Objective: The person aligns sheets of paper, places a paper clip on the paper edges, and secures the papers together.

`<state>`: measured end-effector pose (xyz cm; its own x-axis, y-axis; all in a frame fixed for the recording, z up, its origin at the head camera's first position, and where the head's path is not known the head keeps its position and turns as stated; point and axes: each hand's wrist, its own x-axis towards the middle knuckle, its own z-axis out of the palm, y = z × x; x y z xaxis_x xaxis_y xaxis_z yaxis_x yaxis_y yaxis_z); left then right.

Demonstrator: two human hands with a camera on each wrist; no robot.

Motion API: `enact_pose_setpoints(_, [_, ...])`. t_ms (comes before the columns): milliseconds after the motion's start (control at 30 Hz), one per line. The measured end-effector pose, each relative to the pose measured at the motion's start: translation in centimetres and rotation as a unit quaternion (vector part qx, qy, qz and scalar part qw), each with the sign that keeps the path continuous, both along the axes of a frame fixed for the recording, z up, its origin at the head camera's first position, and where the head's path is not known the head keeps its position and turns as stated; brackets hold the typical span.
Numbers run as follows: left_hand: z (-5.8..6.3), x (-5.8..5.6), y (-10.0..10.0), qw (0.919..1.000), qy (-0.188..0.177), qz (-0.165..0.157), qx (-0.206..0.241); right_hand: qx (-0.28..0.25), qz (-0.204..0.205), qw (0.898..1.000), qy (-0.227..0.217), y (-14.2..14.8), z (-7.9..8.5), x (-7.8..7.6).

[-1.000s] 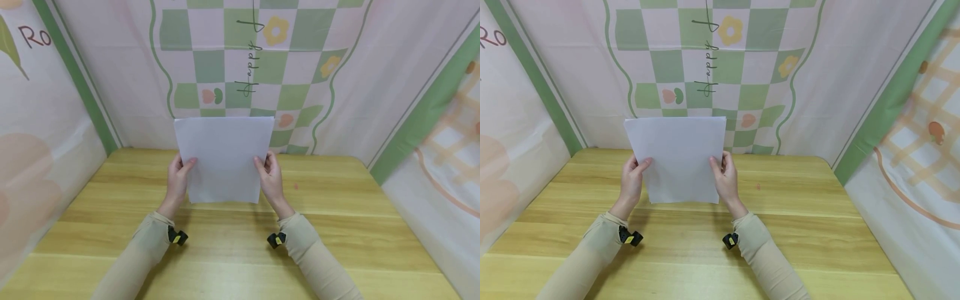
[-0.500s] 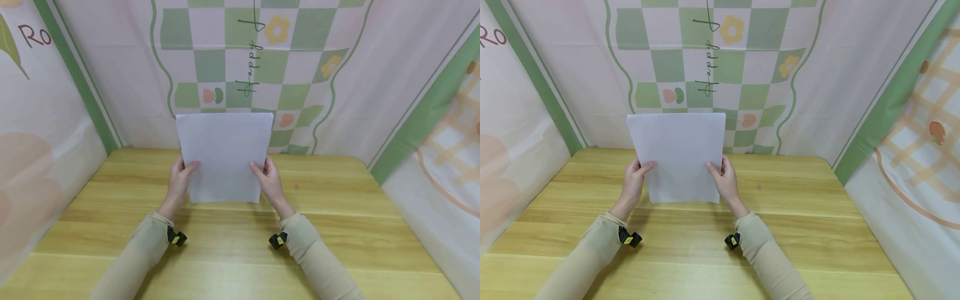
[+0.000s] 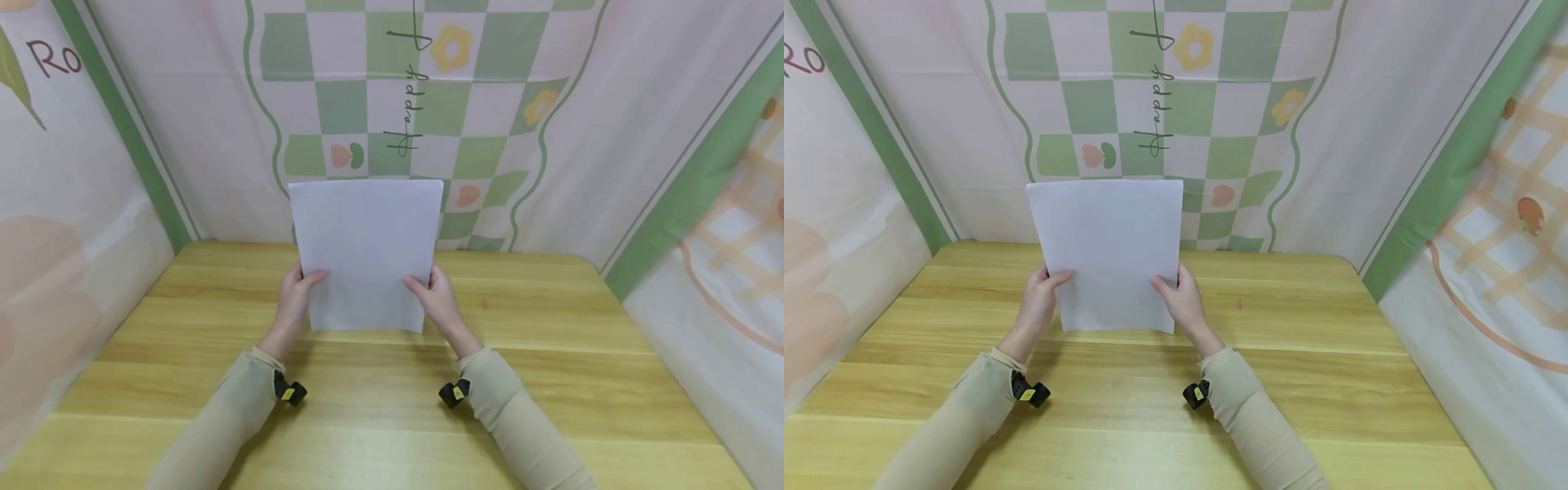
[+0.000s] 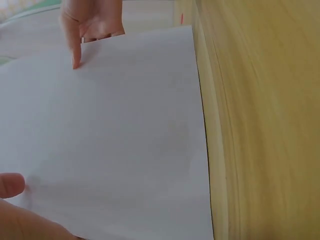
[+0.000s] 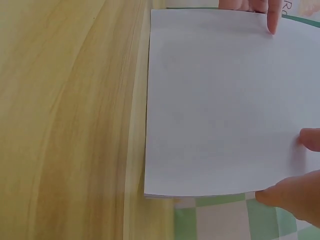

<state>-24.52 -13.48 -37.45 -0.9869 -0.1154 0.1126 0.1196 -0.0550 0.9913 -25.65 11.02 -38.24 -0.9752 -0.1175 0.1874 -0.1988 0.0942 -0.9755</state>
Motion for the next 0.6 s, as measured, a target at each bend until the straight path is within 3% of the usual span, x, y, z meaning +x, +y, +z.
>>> enact_pose_setpoints(233, [0.33, 0.47, 0.43, 0.9998, -0.005, 0.015, 0.014, -0.007, -0.017, 1.000, 0.019, -0.41, 0.17, -0.06])
enact_pose_setpoints(600, [0.18, 0.79, 0.22, 0.9997, 0.010, 0.020, 0.004, 0.007, 0.006, 0.999, 0.044, 0.46, 0.09, 0.14])
